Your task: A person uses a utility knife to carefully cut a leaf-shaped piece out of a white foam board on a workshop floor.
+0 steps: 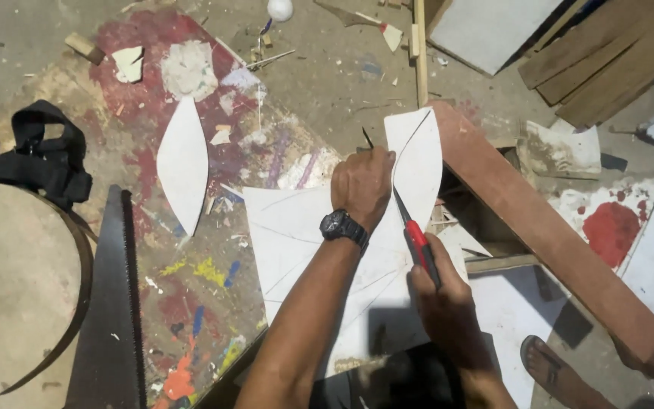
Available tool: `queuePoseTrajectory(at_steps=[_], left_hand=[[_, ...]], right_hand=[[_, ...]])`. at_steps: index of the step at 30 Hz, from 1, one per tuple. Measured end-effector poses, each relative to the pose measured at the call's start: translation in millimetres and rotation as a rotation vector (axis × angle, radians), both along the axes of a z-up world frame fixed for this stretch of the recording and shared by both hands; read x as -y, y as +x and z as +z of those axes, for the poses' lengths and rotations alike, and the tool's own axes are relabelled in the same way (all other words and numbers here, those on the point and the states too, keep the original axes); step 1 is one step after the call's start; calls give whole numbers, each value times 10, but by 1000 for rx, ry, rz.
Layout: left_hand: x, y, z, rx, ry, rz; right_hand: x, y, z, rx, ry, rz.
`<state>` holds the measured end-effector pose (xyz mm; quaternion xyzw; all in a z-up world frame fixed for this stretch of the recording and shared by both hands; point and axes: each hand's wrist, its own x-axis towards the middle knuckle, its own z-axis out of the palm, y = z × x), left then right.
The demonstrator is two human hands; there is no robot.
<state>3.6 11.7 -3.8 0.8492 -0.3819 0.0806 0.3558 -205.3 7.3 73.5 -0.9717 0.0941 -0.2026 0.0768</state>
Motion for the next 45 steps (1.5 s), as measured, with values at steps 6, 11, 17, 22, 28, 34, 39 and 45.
queuePoseTrajectory(at_steps=[6, 11, 17, 22, 28, 34, 39, 45], left_hand=[[79, 158, 125, 30, 49, -16], [65, 93, 78, 107, 79, 105], [94, 43, -41, 12, 76, 142], [76, 38, -40, -11, 32, 117], [77, 27, -35, 73, 15, 161], [75, 71, 31, 78, -57, 135], [24, 46, 19, 54, -117, 103], [8, 66, 85, -14, 107, 105]], right_hand=[[-283, 463, 914, -307, 1235, -853], [-197, 290, 259, -182, 982, -497], [-263, 465, 626, -208, 1312, -748], [-142, 317, 481, -335, 1179, -834], [-217, 228, 501, -323, 1063, -662], [-359, -134, 425, -139, 1256, -789], [-463, -364, 484, -215, 1156, -987], [-507, -187, 978, -478, 1048, -1112]])
